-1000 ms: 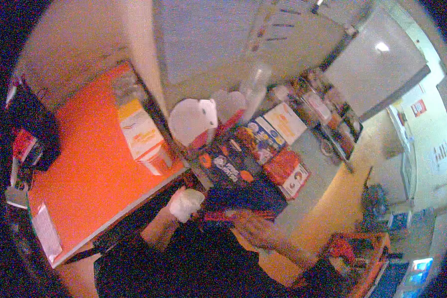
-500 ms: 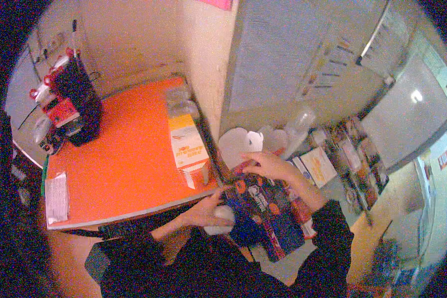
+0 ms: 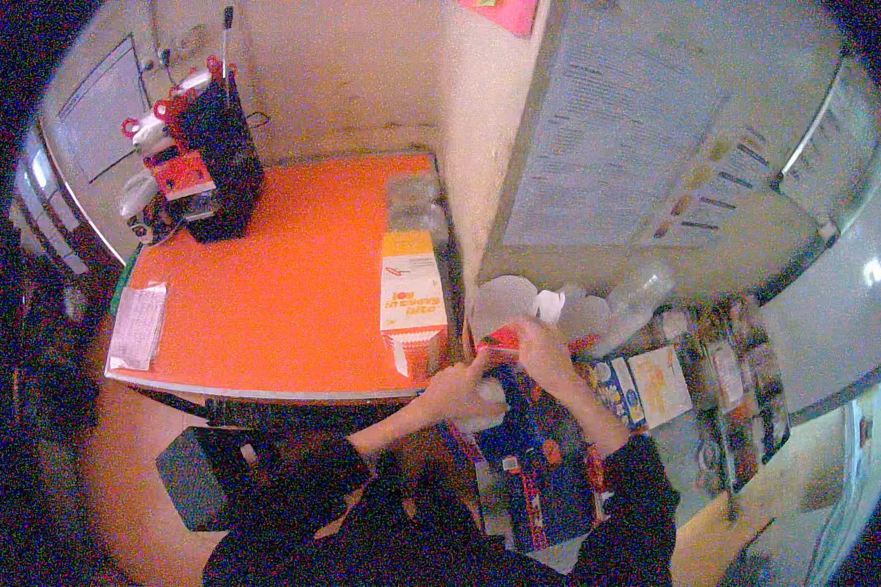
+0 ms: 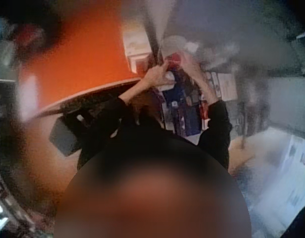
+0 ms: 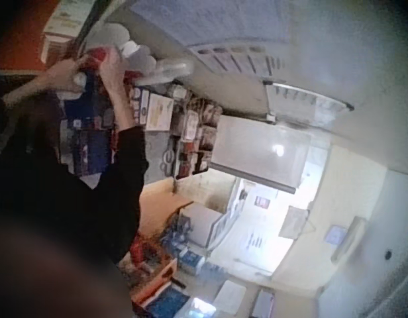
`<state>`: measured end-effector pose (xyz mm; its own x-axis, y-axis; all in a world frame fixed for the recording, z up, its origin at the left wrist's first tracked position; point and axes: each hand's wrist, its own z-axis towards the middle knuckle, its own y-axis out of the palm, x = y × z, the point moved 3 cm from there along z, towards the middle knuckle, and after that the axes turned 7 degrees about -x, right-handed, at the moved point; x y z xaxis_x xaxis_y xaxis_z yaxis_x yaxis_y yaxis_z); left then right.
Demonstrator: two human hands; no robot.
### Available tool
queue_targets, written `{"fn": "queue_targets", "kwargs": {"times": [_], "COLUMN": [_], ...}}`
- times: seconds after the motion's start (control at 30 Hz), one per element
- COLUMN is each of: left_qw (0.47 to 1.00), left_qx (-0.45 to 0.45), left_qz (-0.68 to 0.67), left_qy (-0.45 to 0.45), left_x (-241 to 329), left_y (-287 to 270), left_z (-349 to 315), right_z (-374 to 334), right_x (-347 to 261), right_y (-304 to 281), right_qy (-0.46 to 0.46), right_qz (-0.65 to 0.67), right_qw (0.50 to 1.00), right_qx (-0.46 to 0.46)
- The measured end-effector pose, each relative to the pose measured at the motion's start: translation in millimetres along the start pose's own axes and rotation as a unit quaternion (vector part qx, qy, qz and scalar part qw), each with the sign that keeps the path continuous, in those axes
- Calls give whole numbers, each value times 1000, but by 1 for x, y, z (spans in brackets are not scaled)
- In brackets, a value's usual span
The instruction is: The person scoops a green mixture into a small container, wraps it in paper, and places it in a bento box. They then cut fried chicken and add it to the box, followed by a small drink pouch and a scoop of yellow food. The person closes the bento box and places it on the counter.
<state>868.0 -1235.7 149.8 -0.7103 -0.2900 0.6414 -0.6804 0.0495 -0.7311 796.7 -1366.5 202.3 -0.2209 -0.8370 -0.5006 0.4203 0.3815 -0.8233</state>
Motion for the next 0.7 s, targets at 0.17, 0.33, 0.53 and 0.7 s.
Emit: {"fn": "queue_targets", "kwargs": {"times": [0.17,0.33,0.53,0.7], "left_qw": [999,977,908,812], "left_qx": [-8,88,214,391], "left_qz": [-53,-114,-337,-431], "left_qy": [-7,155,131,-51], "left_x": [-7,-15,-83,-118], "left_y": [19,19,39,93], "left_z": [5,-25,-208,-492], "right_z": [-22,-73,-106,-137], "right_x": [-49,-88,-151,-315], "right_y": [-50,-83,12,143], "right_qy": [-175,-106,24,-23], "right_qz": [-19,-23,177,299], "right_qw": [962,857,842,945], "right_qx": [209,503,510,133]}}
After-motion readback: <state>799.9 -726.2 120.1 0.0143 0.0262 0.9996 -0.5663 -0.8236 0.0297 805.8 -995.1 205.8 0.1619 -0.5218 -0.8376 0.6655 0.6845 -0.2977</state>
